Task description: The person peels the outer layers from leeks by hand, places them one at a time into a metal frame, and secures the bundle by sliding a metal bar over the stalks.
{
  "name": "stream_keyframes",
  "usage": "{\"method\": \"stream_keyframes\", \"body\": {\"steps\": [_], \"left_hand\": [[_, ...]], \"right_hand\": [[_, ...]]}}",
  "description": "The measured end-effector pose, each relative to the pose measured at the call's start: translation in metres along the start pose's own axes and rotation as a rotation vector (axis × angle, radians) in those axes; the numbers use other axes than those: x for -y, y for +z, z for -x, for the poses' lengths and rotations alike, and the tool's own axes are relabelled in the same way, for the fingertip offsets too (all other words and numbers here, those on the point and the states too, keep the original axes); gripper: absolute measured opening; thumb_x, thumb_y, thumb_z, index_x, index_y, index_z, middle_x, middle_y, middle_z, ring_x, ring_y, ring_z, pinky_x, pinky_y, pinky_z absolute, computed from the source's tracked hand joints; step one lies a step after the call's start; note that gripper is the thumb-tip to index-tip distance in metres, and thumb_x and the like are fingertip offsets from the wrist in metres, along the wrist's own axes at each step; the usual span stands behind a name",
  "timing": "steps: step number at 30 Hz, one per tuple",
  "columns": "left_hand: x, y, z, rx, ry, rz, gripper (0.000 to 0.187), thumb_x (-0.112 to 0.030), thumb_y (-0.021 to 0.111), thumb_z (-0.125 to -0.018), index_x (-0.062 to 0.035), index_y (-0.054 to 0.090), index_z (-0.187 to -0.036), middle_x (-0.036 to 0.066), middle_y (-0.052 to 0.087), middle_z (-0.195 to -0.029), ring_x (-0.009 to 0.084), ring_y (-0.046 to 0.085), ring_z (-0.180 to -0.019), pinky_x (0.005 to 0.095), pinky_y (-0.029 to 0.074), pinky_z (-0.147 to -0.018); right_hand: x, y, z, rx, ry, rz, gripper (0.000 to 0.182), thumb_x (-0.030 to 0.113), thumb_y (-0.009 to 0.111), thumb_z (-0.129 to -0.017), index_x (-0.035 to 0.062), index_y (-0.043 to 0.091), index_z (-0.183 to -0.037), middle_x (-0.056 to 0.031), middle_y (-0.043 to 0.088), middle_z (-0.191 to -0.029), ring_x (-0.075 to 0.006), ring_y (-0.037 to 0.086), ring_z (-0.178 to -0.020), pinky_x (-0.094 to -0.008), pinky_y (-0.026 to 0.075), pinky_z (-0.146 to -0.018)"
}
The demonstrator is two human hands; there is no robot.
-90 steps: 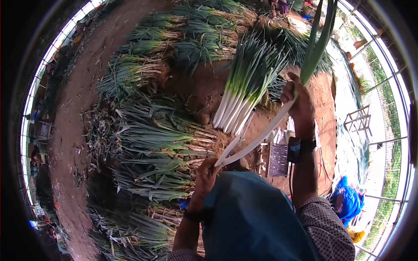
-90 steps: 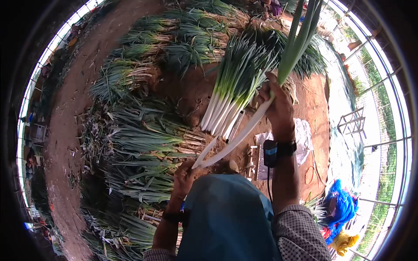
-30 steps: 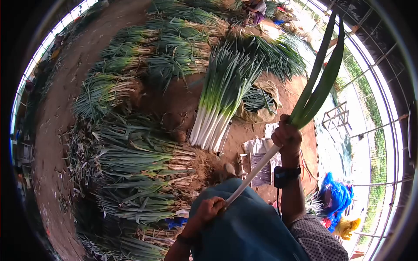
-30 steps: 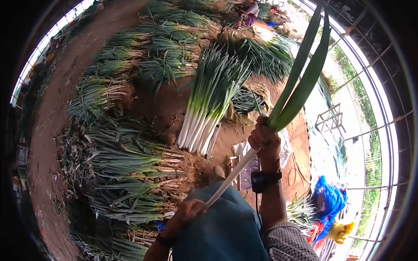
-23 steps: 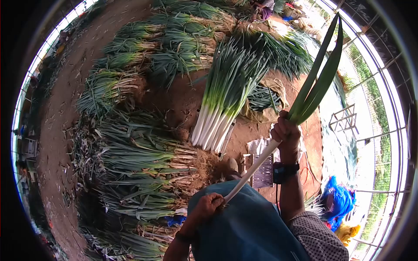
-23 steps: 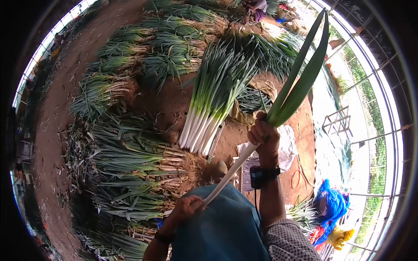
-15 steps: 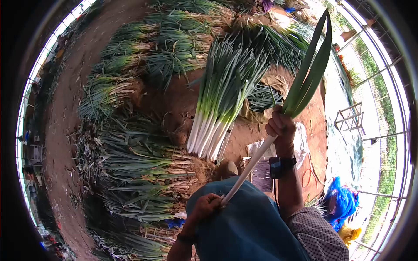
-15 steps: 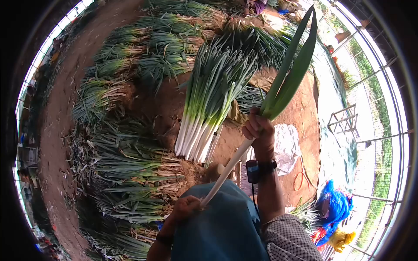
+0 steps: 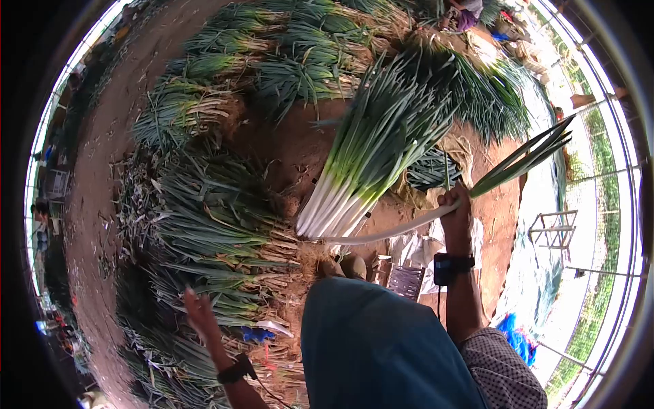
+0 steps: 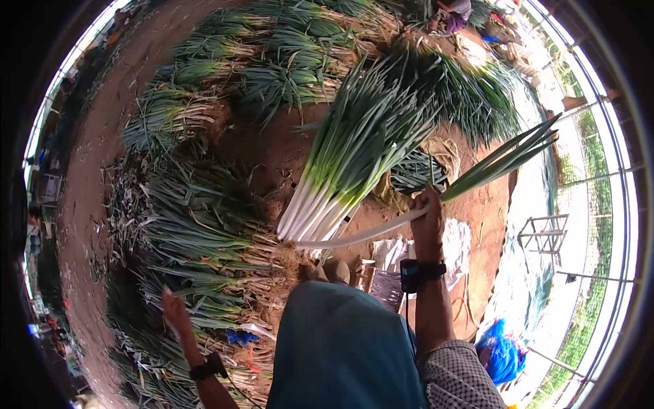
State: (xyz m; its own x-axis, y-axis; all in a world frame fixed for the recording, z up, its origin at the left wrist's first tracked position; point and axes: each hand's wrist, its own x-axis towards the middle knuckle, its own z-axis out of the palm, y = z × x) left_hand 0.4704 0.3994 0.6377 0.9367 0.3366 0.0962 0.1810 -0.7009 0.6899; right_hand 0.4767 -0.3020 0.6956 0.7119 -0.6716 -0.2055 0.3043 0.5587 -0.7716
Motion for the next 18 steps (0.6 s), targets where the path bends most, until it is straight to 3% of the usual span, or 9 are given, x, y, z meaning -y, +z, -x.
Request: {"method": "stream_keyframes", "body": {"steps": [1, 4, 6, 8, 10, 11, 14, 16, 18], "left_hand": [[-0.078, 0.027, 0.018, 0.011, 0.152, -0.096, 0.058, -0.02, 0.067, -0.095, -0.0003, 0.046, -0.146, 0.015, 0.068, -0.114, 0.0278, 0.066, -0.083, 0.0394, 0.054, -0.08], [-0.059, 0.088, 0.026, -0.075, 0.213, -0.395, 0.049, -0.021, 0.063, -0.098, -0.0029, 0.053, -0.142, 0.018, 0.071, -0.107, 0.0293, 0.067, -0.083, 0.0394, 0.052, -0.089], [0.003, 0.092, 0.027, -0.118, -0.273, -0.073, 0.045, -0.021, 0.06, -0.099, -0.0037, 0.055, -0.141, 0.019, 0.072, -0.102, 0.0311, 0.069, -0.085, 0.0389, 0.051, -0.092], [0.146, 0.053, 0.061, -0.449, -0.583, 0.338, 0.03, -0.028, 0.058, -0.101, -0.0044, 0.065, -0.117, 0.007, 0.065, -0.084, 0.0199, 0.062, -0.074, 0.0355, 0.055, -0.075], [0.162, -0.03, 0.098, -0.725, -1.034, 0.475, 0.025, -0.023, 0.066, -0.098, -0.0019, 0.061, -0.086, 0.006, 0.052, -0.071, 0.0209, 0.054, -0.064, 0.0355, 0.046, -0.052], [0.213, -0.07, 0.118, -0.882, -1.178, 0.743, 0.032, -0.027, 0.067, -0.098, -0.0052, 0.058, -0.076, 0.006, 0.054, -0.07, 0.0192, 0.05, -0.054, 0.0352, 0.041, -0.045], [0.169, -0.112, 0.139, -0.589, -1.301, 0.142, 0.015, -0.018, 0.065, -0.097, -0.004, 0.064, -0.093, 0.003, 0.053, -0.068, 0.0179, 0.046, -0.047, 0.0334, 0.039, -0.042], [0.179, -0.069, 0.177, -0.302, -0.782, 0.554, 0.033, -0.014, 0.068, -0.094, -0.0044, 0.062, -0.125, 0.007, 0.063, -0.087, 0.0196, 0.059, -0.064, 0.0347, 0.048, -0.053], [0.028, 0.02, 0.155, 0.05, -0.481, -0.015, 0.061, -0.015, 0.077, -0.088, -0.0002, 0.052, -0.142, 0.015, 0.064, -0.112, 0.026, 0.064, -0.097, 0.0387, 0.054, -0.088]], "right_hand": [[-0.012, 0.001, -0.001, 0.037, 0.019, 0.013, 0.017, 0.018, 0.065, -0.1, 0.0147, 0.052, -0.089, 0.0045, 0.04, -0.075, -0.0089, 0.042, -0.07, -0.0321, 0.04, -0.073], [-0.049, 0.004, -0.011, 0.111, 0.09, 0.007, 0.011, 0.018, 0.062, -0.101, 0.0111, 0.058, -0.094, 0.0026, 0.041, -0.079, -0.0102, 0.042, -0.074, -0.0336, 0.042, -0.076], [-0.061, 0.015, -0.007, 0.151, 0.037, 0.159, 0.01, 0.017, 0.062, -0.102, 0.0078, 0.063, -0.105, 0.0015, 0.043, -0.082, -0.0113, 0.046, -0.078, -0.0325, 0.045, -0.078], [-0.067, 0.027, -0.017, 0.174, 0.119, 0.169, 0.01, 0.017, 0.063, -0.101, 0.0072, 0.065, -0.104, 0.0014, 0.045, -0.083, -0.0111, 0.047, -0.078, -0.0306, 0.046, -0.076], [-0.072, 0.036, -0.035, 0.101, 0.208, 0.089, 0.012, 0.018, 0.067, -0.1, 0.0092, 0.062, -0.092, 0.0028, 0.045, -0.08, -0.0093, 0.046, -0.072, -0.0297, 0.045, -0.071], [-0.074, 0.042, -0.04, 0.085, 0.194, 0.103, 0.015, 0.018, 0.067, -0.1, 0.0102, 0.061, -0.089, 0.0032, 0.045, -0.078, -0.0091, 0.046, -0.07, -0.0298, 0.044, -0.07], [-0.073, 0.052, -0.049, 0.049, 0.226, 0.169, 0.021, 0.019, 0.068, -0.1, 0.0117, 0.056, -0.083, 0.0019, 0.045, -0.072, -0.0104, 0.046, -0.065, -0.0306, 0.044, -0.069], [-0.089, 0.028, -0.081, 0.056, 0.3, 0.186, 0.022, 0.019, 0.067, -0.1, 0.0115, 0.056, -0.083, 0.0009, 0.046, -0.073, -0.0115, 0.046, -0.065, -0.0308, 0.045, -0.069], [-0.102, 0.039, -0.086, 0.083, 0.319, 0.21, 0.022, 0.02, 0.068, -0.099, 0.0088, 0.057, -0.084, 0.0, 0.046, -0.074, -0.0154, 0.05, -0.07, -0.0316, 0.047, -0.071]]}}
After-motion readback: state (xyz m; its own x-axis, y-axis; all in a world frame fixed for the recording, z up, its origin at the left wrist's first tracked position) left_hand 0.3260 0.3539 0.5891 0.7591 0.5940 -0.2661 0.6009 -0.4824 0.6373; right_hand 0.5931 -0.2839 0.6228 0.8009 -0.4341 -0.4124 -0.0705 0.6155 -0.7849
